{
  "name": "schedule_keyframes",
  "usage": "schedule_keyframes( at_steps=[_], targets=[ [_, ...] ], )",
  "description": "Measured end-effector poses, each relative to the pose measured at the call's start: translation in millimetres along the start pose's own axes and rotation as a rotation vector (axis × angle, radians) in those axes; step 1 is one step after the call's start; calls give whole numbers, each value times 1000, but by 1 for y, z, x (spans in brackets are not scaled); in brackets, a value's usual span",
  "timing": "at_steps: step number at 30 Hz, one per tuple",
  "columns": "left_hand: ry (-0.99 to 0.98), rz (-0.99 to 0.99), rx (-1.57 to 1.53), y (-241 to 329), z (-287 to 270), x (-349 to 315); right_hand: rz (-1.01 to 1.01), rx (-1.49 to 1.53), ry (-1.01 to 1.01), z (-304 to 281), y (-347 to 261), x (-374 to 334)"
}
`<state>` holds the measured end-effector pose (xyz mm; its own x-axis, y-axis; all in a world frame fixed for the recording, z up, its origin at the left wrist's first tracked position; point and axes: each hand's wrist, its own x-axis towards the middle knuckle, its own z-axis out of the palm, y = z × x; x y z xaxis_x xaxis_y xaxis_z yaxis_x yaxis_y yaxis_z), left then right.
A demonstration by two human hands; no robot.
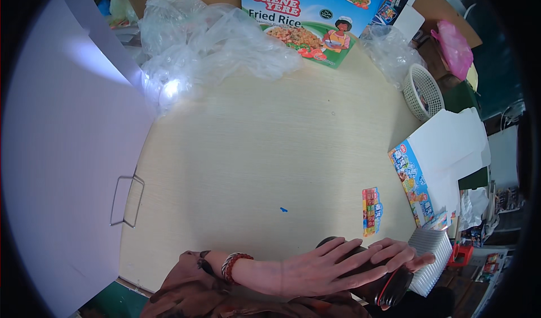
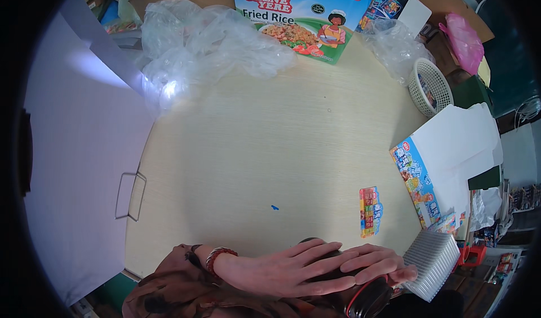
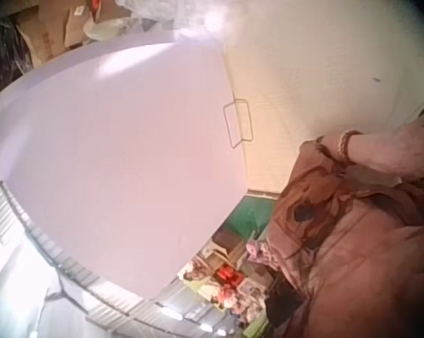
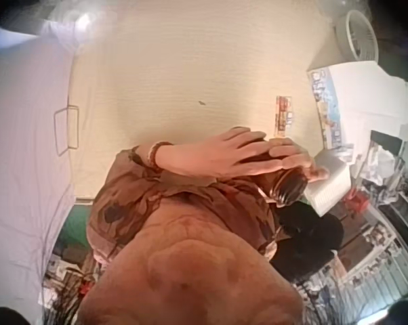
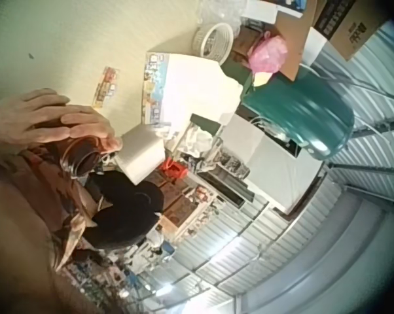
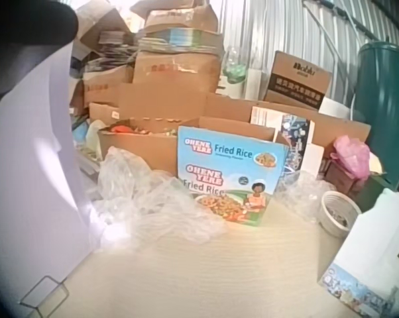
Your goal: The person closes a box filled with small packets, seals it with tape from a dispenser, and sets it aside. The person then opens a water bottle, touches a card on the table, and screws the lid back onto the bottle.
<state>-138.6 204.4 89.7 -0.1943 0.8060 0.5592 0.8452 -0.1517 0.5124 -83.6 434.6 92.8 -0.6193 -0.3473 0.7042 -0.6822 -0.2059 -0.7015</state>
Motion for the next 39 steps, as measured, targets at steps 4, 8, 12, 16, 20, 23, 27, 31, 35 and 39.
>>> schedule_keyframes(
  at_steps=[4, 8, 12, 16, 20, 23, 27, 31, 35, 39],
  targets=[
    [13, 24, -2, -2, 0, 1, -13, -20, 19, 3, -1, -1],
    [-6, 11, 6, -1, -1, -1, -15, -1, 34, 4, 2, -2],
    [44, -19, 19, -1, 5, -1, -25, -5, 25, 3, 4, -3],
    [1, -5, 8, -2, 2, 2, -5, -32, 29, 1, 0, -2],
    [48, -19, -4, -3, 6, 1, 14, -11, 2, -2, 2, -1],
    [67, -16, 0, -2, 9, 0, 2, -25, 30, 2, 2, -1],
    [52, -30, -20, -1, 6, -2, -10, -35, 32, 6, 7, 3],
    [41, -28, -48, -1, 5, 1, -99, 23, 187, 16, 8, 11],
    [27, -28, -47, -2, 4, 0, -10, 186, 175, 13, 11, 9],
    [30, -26, -32, -4, 5, 1, -39, 194, 204, 17, 14, 13]
  ],
)
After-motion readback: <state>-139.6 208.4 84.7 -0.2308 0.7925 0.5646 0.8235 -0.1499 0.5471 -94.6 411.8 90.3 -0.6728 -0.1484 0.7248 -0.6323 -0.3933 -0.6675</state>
